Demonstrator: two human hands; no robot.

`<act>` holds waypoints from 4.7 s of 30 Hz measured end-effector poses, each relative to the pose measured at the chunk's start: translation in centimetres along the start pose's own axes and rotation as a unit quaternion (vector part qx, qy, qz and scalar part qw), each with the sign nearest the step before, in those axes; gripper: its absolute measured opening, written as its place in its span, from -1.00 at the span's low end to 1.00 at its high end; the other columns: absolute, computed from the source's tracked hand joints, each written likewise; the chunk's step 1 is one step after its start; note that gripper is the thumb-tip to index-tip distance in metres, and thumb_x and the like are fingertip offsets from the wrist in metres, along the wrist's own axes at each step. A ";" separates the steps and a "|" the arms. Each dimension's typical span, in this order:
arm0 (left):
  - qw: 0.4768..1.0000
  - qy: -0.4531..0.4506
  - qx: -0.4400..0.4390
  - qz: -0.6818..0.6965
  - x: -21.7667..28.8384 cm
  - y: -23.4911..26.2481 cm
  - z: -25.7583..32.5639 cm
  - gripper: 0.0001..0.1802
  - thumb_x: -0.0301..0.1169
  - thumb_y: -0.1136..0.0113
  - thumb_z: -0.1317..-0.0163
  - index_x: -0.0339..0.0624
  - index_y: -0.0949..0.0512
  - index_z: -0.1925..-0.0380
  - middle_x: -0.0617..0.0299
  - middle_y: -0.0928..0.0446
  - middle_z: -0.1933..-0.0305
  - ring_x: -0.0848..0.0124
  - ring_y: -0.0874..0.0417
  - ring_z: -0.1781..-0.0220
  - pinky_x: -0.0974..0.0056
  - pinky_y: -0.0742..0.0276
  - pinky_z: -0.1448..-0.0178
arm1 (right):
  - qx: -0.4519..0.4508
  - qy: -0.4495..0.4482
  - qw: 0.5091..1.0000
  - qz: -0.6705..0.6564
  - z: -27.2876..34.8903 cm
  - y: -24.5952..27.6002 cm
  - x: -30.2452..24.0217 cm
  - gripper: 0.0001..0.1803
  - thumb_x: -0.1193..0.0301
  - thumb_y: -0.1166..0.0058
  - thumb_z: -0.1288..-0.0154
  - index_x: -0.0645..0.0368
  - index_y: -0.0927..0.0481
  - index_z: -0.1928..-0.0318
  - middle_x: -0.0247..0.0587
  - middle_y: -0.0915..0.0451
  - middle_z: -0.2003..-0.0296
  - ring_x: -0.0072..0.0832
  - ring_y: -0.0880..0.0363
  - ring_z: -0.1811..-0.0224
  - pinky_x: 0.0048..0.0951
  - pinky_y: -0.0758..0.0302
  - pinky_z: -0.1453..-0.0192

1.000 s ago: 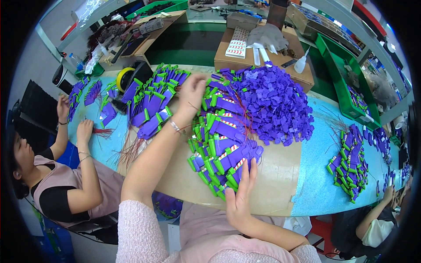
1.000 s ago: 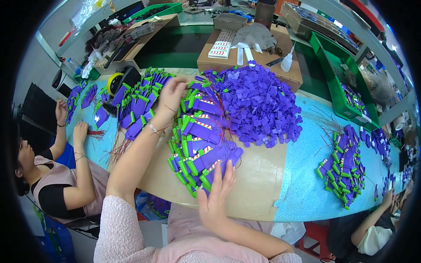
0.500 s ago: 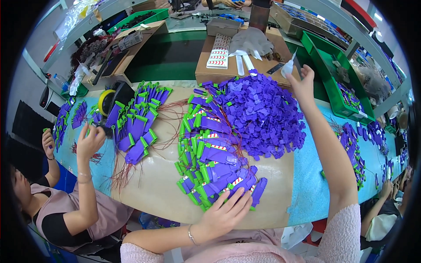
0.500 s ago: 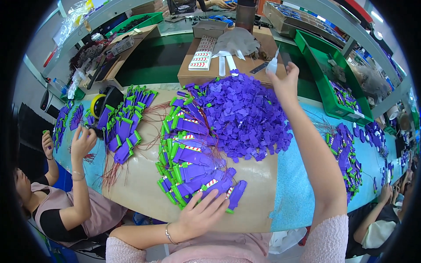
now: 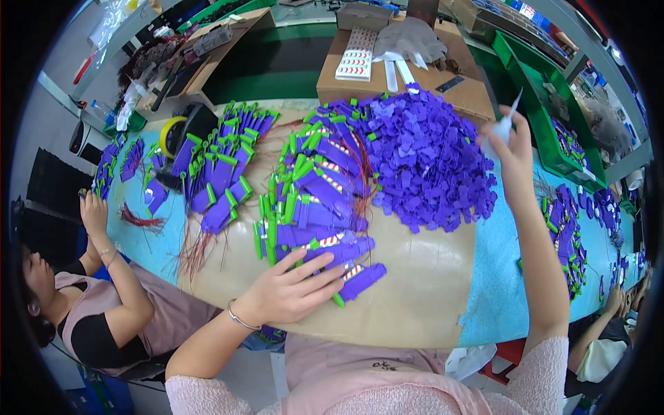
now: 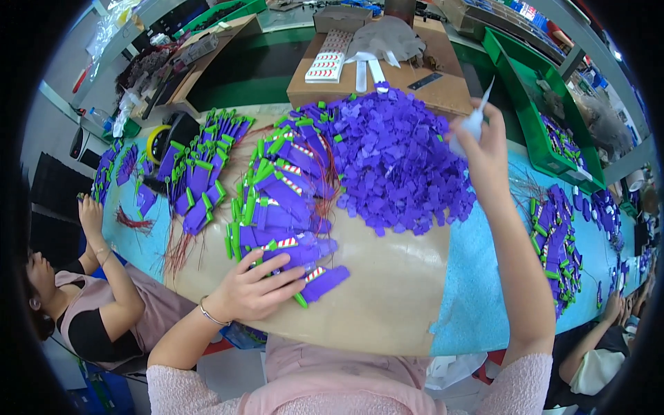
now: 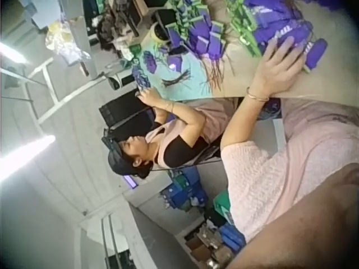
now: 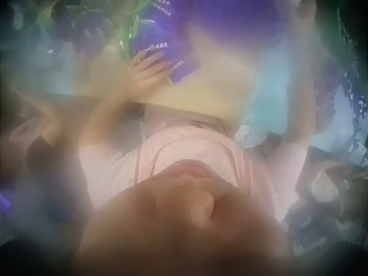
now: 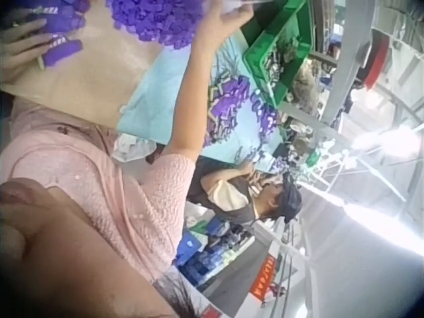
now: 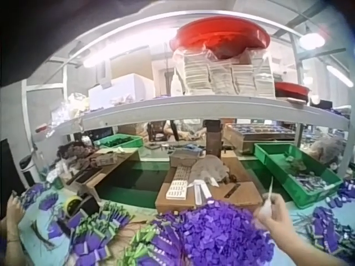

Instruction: The person assembles small purple and green plastic toy components by hand, applying liquid glue from a bottle to secure them.

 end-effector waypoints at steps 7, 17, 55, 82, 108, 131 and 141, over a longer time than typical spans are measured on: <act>0.978 0.197 0.012 -0.066 5.6 -0.7 -2.5 -0.58 -0.23 -0.30 -0.03 -0.24 -0.56 0.13 0.13 -0.51 -0.10 0.21 -0.42 -0.24 0.08 -0.23 -0.26 | -0.141 -0.145 0.974 -0.105 18.5 -0.7 -1.9 -0.49 0.46 -0.04 -0.29 0.20 -0.23 -0.22 -0.24 -0.51 0.40 -0.52 -0.54 0.41 -0.50 -0.48 0.32; 0.957 0.257 0.060 0.118 9.7 -2.6 -4.1 -0.59 -0.46 -0.31 0.00 -0.29 -0.49 0.10 0.03 -0.49 -0.05 0.11 -0.47 -0.05 0.08 -0.41 -0.08 | -0.132 -0.185 0.969 -0.098 28.3 -0.1 -1.3 -0.74 0.44 0.06 -0.45 0.35 -0.58 0.01 -0.25 -0.56 0.53 -0.61 -0.53 0.46 -0.62 -0.40 0.38; 0.941 0.126 0.105 0.297 8.6 0.1 -1.3 -0.78 -0.41 -0.34 0.09 -0.16 -0.53 0.42 0.20 -0.54 0.21 0.15 -0.58 0.06 0.09 -0.50 0.04 | -0.369 0.018 0.920 0.133 28.0 -4.1 -5.1 -0.82 0.42 -0.21 -0.13 0.15 -0.66 0.23 -0.20 -0.54 0.55 -0.27 -0.51 0.53 -0.33 -0.43 0.39; 0.969 0.220 0.082 -0.074 5.0 -1.0 -3.1 -0.69 -0.40 -0.32 0.01 -0.15 -0.65 0.19 0.16 -0.55 0.00 0.12 -0.46 -0.22 -0.03 -0.24 -0.29 | 0.026 -0.067 0.994 0.082 28.6 2.9 0.0 -0.53 0.71 -0.03 -0.23 0.29 -0.24 -0.13 0.01 -0.55 0.00 -0.23 -0.48 -0.19 -0.19 -0.25 -0.38; 0.948 0.287 0.010 0.139 8.5 -2.0 -5.6 -0.48 -0.43 -0.39 0.05 -0.17 -0.53 0.00 0.12 -0.46 0.20 0.25 -0.55 0.44 0.22 -0.50 0.40 | 0.074 -0.140 0.986 -0.046 27.7 3.4 -0.9 -0.59 0.44 -0.35 -0.05 0.29 -0.45 0.14 -0.33 -0.51 0.35 -0.68 -0.44 0.35 -0.67 -0.37 0.27; 0.930 0.314 -0.015 0.192 7.9 -2.7 -5.4 -0.47 -0.46 -0.41 0.06 -0.20 -0.55 -0.01 0.10 -0.46 0.18 0.27 -0.52 0.45 0.24 -0.48 0.39 | -0.040 -0.032 0.997 0.054 26.0 -0.1 -2.8 -0.84 0.57 -0.26 -0.13 0.30 -0.55 0.30 -0.24 -0.60 0.47 -0.64 -0.53 0.51 -0.63 -0.39 0.46; 0.930 0.313 -0.015 0.190 8.0 -2.6 -5.5 -0.46 -0.47 -0.41 0.07 -0.21 -0.55 -0.01 0.09 -0.47 0.17 0.27 -0.52 0.45 0.24 -0.48 0.39 | -0.028 -0.021 0.998 0.057 26.2 0.2 -2.8 -0.85 0.57 -0.26 -0.14 0.30 -0.55 0.29 -0.24 -0.60 0.45 -0.65 -0.53 0.50 -0.63 -0.39 0.46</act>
Point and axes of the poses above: each hand's wrist, its own z-axis away from the middle knuckle, its own y-axis out of the back of the hand, x = y × z, the point moved 6 cm from there along -z, towards the middle knuckle
